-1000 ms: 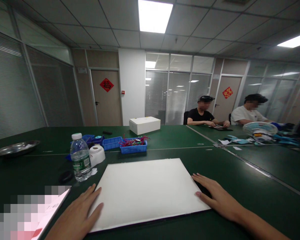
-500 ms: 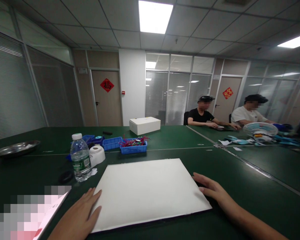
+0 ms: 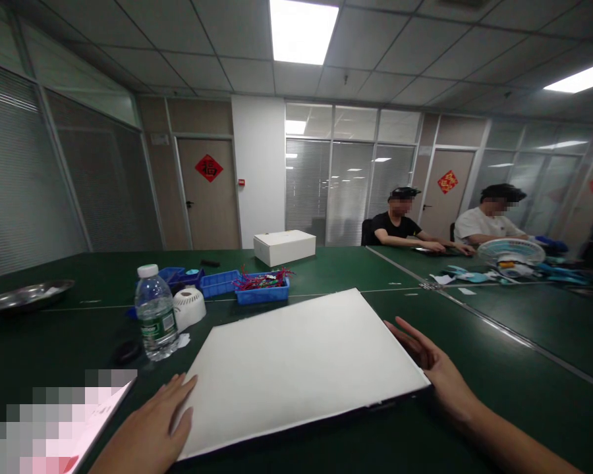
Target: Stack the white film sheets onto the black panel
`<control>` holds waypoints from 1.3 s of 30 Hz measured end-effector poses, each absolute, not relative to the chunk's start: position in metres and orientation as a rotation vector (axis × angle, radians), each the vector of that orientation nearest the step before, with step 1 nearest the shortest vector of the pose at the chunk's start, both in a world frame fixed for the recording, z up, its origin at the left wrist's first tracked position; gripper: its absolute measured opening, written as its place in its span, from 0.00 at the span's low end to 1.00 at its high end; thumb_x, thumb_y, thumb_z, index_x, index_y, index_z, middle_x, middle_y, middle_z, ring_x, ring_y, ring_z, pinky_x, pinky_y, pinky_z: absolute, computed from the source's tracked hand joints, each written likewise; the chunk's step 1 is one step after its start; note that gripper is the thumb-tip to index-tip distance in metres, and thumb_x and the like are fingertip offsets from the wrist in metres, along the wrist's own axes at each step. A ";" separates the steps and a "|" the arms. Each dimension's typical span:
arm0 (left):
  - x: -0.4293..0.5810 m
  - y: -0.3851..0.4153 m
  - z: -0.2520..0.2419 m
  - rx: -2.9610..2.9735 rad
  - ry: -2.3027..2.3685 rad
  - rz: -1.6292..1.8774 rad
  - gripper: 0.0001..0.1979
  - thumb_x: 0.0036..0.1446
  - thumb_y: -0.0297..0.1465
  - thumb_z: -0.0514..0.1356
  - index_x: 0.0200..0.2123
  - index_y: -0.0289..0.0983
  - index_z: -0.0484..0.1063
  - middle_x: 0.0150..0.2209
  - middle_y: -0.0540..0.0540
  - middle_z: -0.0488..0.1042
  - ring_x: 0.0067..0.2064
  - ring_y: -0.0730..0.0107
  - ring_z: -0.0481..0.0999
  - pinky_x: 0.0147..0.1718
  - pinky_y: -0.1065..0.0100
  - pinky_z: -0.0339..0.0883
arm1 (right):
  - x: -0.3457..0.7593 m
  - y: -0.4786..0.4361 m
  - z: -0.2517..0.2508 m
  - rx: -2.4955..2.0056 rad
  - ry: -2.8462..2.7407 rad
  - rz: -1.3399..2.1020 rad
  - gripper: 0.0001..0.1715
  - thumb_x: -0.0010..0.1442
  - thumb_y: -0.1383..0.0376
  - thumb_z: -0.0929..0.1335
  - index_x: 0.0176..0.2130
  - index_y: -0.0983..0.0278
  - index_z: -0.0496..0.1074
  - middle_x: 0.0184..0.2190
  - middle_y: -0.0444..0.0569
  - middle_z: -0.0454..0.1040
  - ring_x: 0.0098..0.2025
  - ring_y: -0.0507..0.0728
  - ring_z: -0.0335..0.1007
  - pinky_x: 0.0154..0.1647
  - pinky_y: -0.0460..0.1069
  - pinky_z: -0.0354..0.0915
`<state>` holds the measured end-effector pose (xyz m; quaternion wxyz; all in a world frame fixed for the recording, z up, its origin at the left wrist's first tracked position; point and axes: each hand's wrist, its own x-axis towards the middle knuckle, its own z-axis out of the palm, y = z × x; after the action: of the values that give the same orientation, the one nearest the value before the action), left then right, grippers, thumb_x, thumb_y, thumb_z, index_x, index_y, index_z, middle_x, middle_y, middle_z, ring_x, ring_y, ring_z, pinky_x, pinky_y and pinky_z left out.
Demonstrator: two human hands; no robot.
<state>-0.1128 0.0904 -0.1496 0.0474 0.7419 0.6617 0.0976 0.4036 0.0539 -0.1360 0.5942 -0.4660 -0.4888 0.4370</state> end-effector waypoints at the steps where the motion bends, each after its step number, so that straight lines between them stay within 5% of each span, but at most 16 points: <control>1: -0.112 0.090 -0.148 2.255 2.013 0.300 0.36 0.62 0.43 0.51 0.68 0.30 0.65 0.70 0.34 0.62 0.70 0.45 0.63 0.67 0.44 0.57 | 0.404 0.054 -0.138 -1.123 -1.181 0.938 0.49 0.45 0.62 0.81 0.64 0.49 0.68 0.67 0.52 0.66 0.67 0.67 0.62 0.61 0.61 0.68; 5: -0.114 0.090 -0.144 2.213 1.983 0.358 0.36 0.60 0.44 0.54 0.67 0.31 0.67 0.69 0.35 0.63 0.69 0.44 0.64 0.67 0.45 0.57 | 0.408 0.055 -0.147 -1.229 -1.282 0.793 0.17 0.44 0.54 0.80 0.35 0.58 0.83 0.61 0.55 0.70 0.64 0.73 0.63 0.57 0.63 0.68; 7: -0.119 0.091 -0.142 2.172 1.970 0.407 0.35 0.60 0.46 0.55 0.66 0.33 0.69 0.67 0.37 0.67 0.67 0.43 0.69 0.66 0.45 0.60 | 0.410 0.056 -0.148 -1.244 -1.275 0.766 0.13 0.45 0.54 0.79 0.27 0.60 0.82 0.62 0.55 0.68 0.66 0.74 0.60 0.59 0.64 0.66; 12: -0.137 0.099 -0.139 2.062 1.934 0.585 0.29 0.68 0.47 0.47 0.59 0.40 0.77 0.61 0.44 0.76 0.61 0.47 0.76 0.62 0.45 0.67 | 0.414 0.058 -0.146 -1.270 -1.251 0.743 0.08 0.45 0.58 0.78 0.26 0.59 0.80 0.63 0.52 0.67 0.66 0.74 0.60 0.61 0.65 0.63; 19: -0.143 0.106 -0.130 2.089 1.747 0.734 0.24 0.61 0.36 0.54 0.56 0.43 0.79 0.60 0.50 0.77 0.61 0.54 0.76 0.62 0.53 0.68 | 0.424 0.061 -0.149 -1.256 -1.069 0.771 0.09 0.47 0.58 0.74 0.27 0.60 0.78 0.64 0.51 0.68 0.61 0.73 0.66 0.54 0.64 0.69; 23: -0.142 0.101 -0.139 2.293 1.659 0.782 0.35 0.50 0.31 0.62 0.64 0.46 0.71 0.66 0.51 0.69 0.67 0.51 0.69 0.66 0.49 0.59 | 0.426 0.063 -0.146 -1.267 -0.973 0.768 0.09 0.47 0.57 0.73 0.27 0.60 0.78 0.61 0.51 0.71 0.62 0.74 0.66 0.56 0.65 0.68; 28: -0.147 0.098 -0.149 2.488 1.644 0.681 0.38 0.52 0.27 0.59 0.67 0.51 0.66 0.69 0.55 0.65 0.68 0.55 0.67 0.68 0.50 0.57 | 0.423 0.061 -0.142 -1.289 -0.949 0.743 0.10 0.46 0.57 0.72 0.27 0.60 0.78 0.61 0.51 0.72 0.60 0.76 0.68 0.55 0.67 0.69; 34: -0.141 0.093 -0.142 2.499 1.825 0.530 0.43 0.43 0.24 0.59 0.66 0.51 0.67 0.67 0.56 0.67 0.68 0.48 0.68 0.67 0.43 0.58 | 0.438 0.071 -0.150 -1.318 -0.902 0.674 0.24 0.47 0.58 0.72 0.46 0.57 0.79 0.53 0.52 0.78 0.59 0.70 0.72 0.59 0.64 0.69; 39: -0.130 0.086 -0.136 2.496 1.889 0.381 0.42 0.45 0.28 0.60 0.67 0.53 0.66 0.66 0.58 0.68 0.67 0.43 0.69 0.63 0.41 0.65 | 0.468 0.078 -0.151 -1.397 -0.761 0.448 0.27 0.59 0.45 0.65 0.47 0.61 0.74 0.53 0.58 0.77 0.58 0.71 0.73 0.60 0.68 0.68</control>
<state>-0.1303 0.0865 -0.1361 -0.0059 0.7915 0.5990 0.1210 0.4677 0.0779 -0.1509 0.6777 -0.6217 -0.3385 0.1992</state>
